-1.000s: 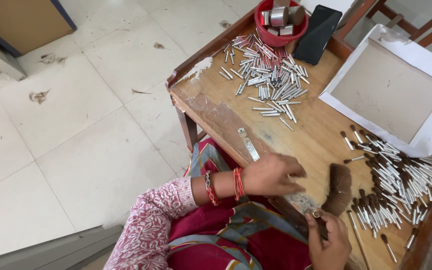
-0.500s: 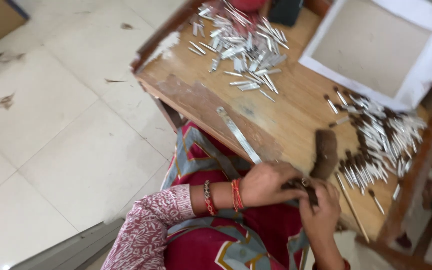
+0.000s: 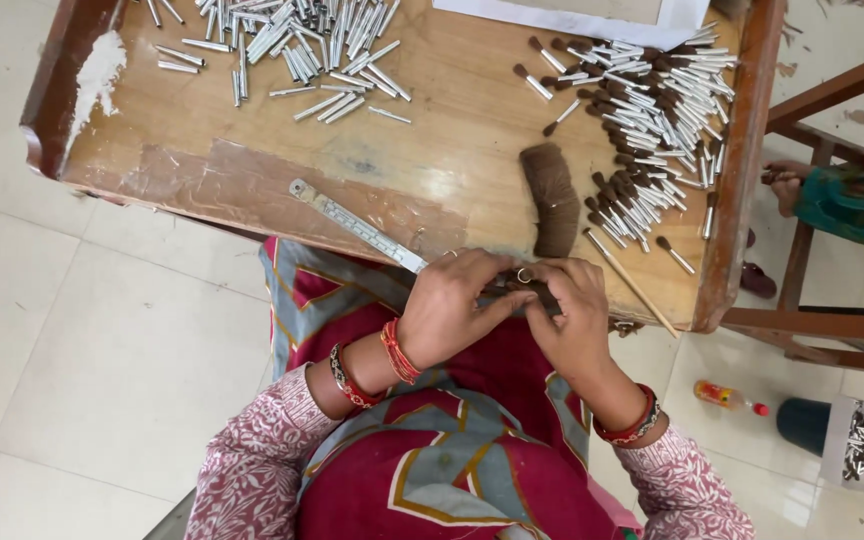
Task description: Assembling small brushes by manually inserting bristles into metal ferrules using a table-mounted fixture.
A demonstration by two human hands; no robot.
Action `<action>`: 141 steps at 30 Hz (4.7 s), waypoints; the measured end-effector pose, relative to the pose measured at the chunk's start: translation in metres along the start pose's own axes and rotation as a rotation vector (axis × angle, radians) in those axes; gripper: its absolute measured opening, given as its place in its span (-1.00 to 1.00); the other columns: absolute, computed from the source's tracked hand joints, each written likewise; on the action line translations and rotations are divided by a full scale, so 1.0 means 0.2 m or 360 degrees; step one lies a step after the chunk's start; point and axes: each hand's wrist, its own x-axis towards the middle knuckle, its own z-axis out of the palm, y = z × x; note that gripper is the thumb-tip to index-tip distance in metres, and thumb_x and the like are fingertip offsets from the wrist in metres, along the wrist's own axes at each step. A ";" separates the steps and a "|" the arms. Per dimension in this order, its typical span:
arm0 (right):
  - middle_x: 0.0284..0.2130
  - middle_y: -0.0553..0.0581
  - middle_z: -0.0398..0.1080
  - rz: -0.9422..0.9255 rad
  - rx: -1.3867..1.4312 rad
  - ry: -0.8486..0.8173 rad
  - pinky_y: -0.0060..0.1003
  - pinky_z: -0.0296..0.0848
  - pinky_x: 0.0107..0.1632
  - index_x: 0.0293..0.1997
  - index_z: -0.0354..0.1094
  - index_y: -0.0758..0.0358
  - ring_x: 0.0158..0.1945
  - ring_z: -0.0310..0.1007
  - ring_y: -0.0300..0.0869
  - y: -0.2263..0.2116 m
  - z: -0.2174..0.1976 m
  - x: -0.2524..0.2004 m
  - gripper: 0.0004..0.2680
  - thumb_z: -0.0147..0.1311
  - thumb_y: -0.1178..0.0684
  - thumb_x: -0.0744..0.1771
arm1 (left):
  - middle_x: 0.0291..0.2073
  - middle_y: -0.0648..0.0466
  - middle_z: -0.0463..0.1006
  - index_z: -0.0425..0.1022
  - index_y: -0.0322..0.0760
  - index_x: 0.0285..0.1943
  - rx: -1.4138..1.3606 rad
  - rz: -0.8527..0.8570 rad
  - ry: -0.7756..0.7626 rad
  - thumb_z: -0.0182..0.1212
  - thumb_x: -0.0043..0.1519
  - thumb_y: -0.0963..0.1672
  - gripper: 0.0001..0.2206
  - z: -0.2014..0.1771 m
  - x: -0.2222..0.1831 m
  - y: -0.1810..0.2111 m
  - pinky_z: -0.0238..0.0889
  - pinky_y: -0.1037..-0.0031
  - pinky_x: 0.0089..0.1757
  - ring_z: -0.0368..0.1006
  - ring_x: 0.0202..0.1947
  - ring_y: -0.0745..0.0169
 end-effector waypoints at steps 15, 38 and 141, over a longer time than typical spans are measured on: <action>-0.10 0.20 0.47 0.0008 -0.0007 -0.0135 -0.08 0.36 0.03 -0.04 0.46 0.31 -0.01 0.41 0.12 -0.05 -0.11 0.06 -0.79 0.25 0.23 0.26 | -0.26 -0.07 0.58 0.55 -0.32 -0.08 0.0089 0.0039 0.0045 0.34 0.19 -0.18 -0.84 0.06 -0.02 -0.01 0.39 0.17 -0.17 0.51 -0.22 -0.13; -0.18 0.15 0.50 0.0606 0.1188 -0.0042 -0.39 0.52 -0.08 -0.12 0.54 0.42 -0.16 0.52 -0.25 0.08 -0.02 0.05 -0.90 0.23 0.29 0.32 | -0.21 -0.05 0.60 0.57 -0.36 -0.07 0.0105 0.0065 0.0088 0.36 0.19 -0.20 -0.83 0.06 -0.03 -0.02 0.42 0.25 -0.16 0.54 -0.21 -0.06; -0.28 0.24 0.60 0.0262 0.0071 0.0083 -0.33 0.55 -0.13 -0.14 0.58 0.31 -0.20 0.67 -0.15 -0.23 -0.25 -0.16 -0.87 0.26 0.25 0.27 | -0.18 -0.19 0.63 0.63 -0.32 -0.19 0.1342 -0.0534 -0.0139 0.37 0.03 -0.16 -0.80 -0.57 1.02 -1.05 0.49 0.16 -0.14 0.58 -0.11 -0.13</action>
